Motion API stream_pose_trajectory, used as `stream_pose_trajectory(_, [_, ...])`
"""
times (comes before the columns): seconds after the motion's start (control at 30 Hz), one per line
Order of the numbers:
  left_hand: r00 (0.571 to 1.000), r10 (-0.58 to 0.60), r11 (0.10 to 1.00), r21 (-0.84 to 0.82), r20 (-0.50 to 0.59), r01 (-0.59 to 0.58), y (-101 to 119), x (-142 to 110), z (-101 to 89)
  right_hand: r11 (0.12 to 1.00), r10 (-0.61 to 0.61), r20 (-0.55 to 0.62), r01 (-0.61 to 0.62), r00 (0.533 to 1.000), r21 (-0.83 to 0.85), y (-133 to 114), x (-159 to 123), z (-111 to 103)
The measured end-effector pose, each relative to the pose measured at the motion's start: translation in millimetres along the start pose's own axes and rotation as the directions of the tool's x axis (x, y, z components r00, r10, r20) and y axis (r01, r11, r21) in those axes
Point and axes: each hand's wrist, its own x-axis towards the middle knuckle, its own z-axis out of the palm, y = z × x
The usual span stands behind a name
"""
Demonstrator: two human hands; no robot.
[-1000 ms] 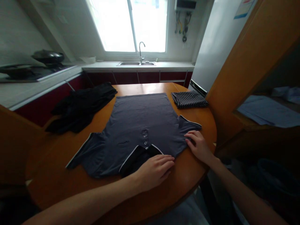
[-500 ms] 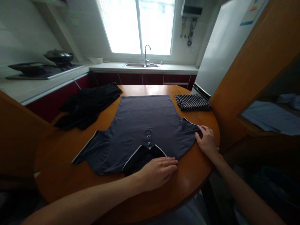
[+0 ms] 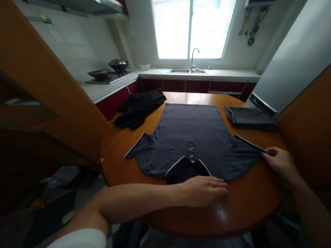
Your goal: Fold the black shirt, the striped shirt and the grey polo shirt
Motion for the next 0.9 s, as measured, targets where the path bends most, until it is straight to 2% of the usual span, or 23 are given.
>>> stream_pose_trajectory(0.07, [1.000, 0.000, 1.000, 0.010, 0.008, 0.000, 4, 3, -0.7, 0.999, -0.041, -0.028, 0.040, 0.999, -0.012, 6, 3, 0])
stream_pose_trajectory(0.17, [0.999, 0.030, 0.999, 0.024, 0.028, -0.031, 13, 8, -7.3, 0.994, -0.031, -0.013, 0.030, 0.999, -0.104, 6, 3, -1])
stream_pose_trajectory(0.27, [0.997, 0.066, 0.998, -0.018, 0.044, -0.065, 23, 3, -29.7, 0.961, -0.151, -0.075, 0.128, 0.986, -0.246, -11, -11, -4])
stream_pose_trajectory(0.37, [1.000, 0.005, 0.990, -0.138, 0.024, -0.002, 24, -20, -65.6, 0.869, -0.414, -0.111, 0.355, 0.904, -0.345, -46, -43, -5])
stream_pose_trajectory(0.43, [0.990, -0.136, 0.976, -0.177, -0.039, 0.127, 16, -50, -88.0, 0.830, -0.535, -0.097, 0.500, 0.839, -0.248, -73, -67, 0])
stream_pose_trajectory(0.47, [0.964, -0.249, 0.958, -0.169, -0.093, 0.231, 8, -68, -96.4, 0.810, -0.576, -0.082, 0.555, 0.813, -0.187, -87, -79, 4])
stream_pose_trajectory(0.5, [0.909, -0.382, 0.921, -0.146, -0.163, 0.361, -1, -88, -102.5, 0.789, -0.612, -0.064, 0.601, 0.788, -0.129, -99, -89, 9])
stream_pose_trajectory(0.53, [0.816, -0.522, 0.853, -0.123, -0.251, 0.508, -12, -109, -106.2, 0.769, -0.638, -0.045, 0.634, 0.769, -0.074, -111, -97, 15])
stream_pose_trajectory(0.57, [0.694, -0.635, 0.759, -0.106, -0.338, 0.643, -24, -131, -107.7, 0.751, -0.660, -0.023, 0.660, 0.751, -0.028, -120, -104, 21])
stream_pose_trajectory(0.6, [0.562, -0.714, 0.649, -0.092, -0.418, 0.755, -36, -152, -107.3, 0.734, -0.679, -0.002, 0.679, 0.734, 0.013, -129, -108, 27])
stream_pose_trajectory(0.67, [0.341, -0.797, 0.439, -0.091, -0.498, 0.894, -58, -190, -103.4, 0.704, -0.710, 0.044, 0.706, 0.703, 0.080, -146, -112, 37])
stream_pose_trajectory(0.7, [0.260, -0.811, 0.351, -0.080, -0.524, 0.933, -67, -206, -101.0, 0.687, -0.727, 0.069, 0.719, 0.684, 0.108, -155, -113, 41])
stream_pose_trajectory(0.8, [0.093, -0.849, 0.130, -0.036, -0.520, 0.991, -84, -233, -97.5, 0.614, -0.789, 0.167, 0.768, 0.591, 0.181, -185, -113, 53])
stream_pose_trajectory(0.87, [-0.003, -0.894, 0.035, -0.077, -0.447, 0.996, -89, -239, -99.6, 0.552, -0.831, 0.230, 0.802, 0.507, 0.226, -207, -114, 63])
stream_pose_trajectory(0.9, [-0.035, -0.921, 0.012, -0.117, -0.388, 0.993, -90, -239, -101.6, 0.525, -0.846, 0.255, 0.815, 0.468, 0.246, -217, -114, 68])
